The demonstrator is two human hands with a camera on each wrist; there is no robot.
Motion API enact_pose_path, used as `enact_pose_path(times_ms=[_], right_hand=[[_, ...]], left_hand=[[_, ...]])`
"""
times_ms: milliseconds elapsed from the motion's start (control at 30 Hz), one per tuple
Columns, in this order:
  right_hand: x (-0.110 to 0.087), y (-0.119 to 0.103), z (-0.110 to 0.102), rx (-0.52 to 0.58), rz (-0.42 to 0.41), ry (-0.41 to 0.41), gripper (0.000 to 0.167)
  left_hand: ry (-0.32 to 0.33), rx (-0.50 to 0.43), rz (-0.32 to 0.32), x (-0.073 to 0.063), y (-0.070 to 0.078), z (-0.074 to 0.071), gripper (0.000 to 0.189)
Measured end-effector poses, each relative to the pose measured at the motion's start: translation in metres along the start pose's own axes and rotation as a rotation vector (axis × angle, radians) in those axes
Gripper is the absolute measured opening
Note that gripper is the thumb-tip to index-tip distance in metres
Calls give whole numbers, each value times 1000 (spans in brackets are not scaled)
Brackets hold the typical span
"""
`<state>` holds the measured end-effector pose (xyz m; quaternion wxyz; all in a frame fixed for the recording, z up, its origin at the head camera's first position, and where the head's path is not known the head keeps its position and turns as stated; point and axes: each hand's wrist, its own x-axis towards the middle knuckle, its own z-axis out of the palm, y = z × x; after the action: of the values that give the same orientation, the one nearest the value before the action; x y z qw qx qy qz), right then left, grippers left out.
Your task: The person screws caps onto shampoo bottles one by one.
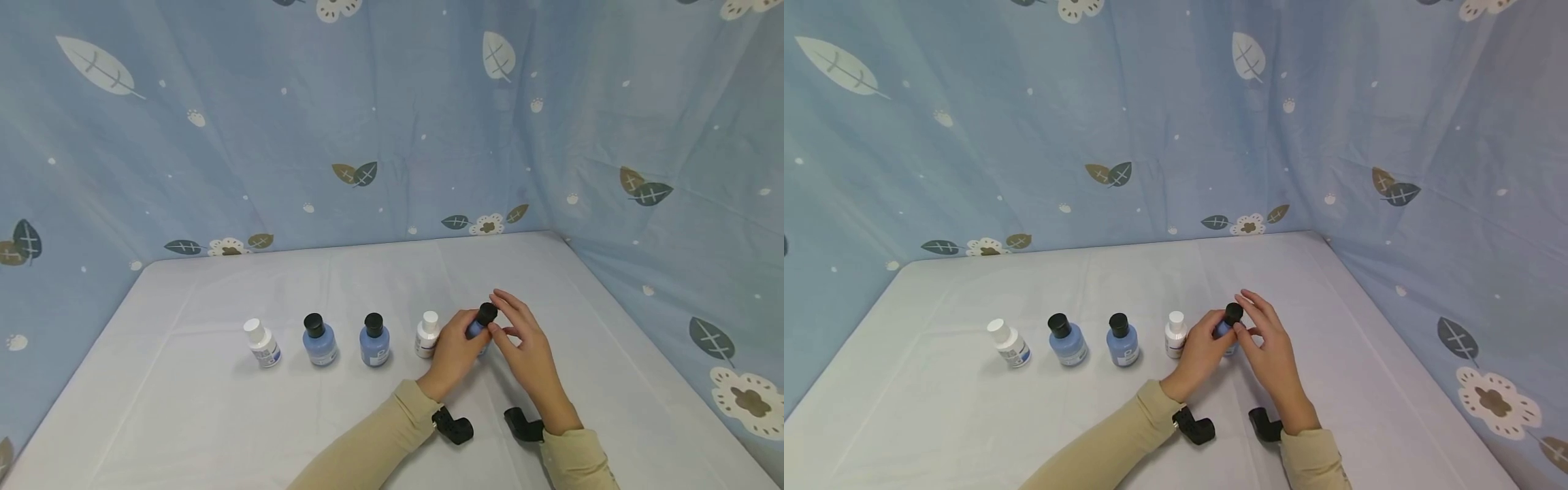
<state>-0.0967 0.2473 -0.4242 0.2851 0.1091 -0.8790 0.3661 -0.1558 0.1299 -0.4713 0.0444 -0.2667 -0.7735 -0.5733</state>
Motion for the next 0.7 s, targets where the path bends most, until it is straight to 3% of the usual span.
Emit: enact_pose_path(times_ms=[433,700], right_hand=[[-2,7,3,-13,-18,-50,45],[2,-23,-4,-18,-11,-5,39]], left_hand=[[-8,19,2,-1,3,-2,26],[-5,11,0,-1,2,-2,25]])
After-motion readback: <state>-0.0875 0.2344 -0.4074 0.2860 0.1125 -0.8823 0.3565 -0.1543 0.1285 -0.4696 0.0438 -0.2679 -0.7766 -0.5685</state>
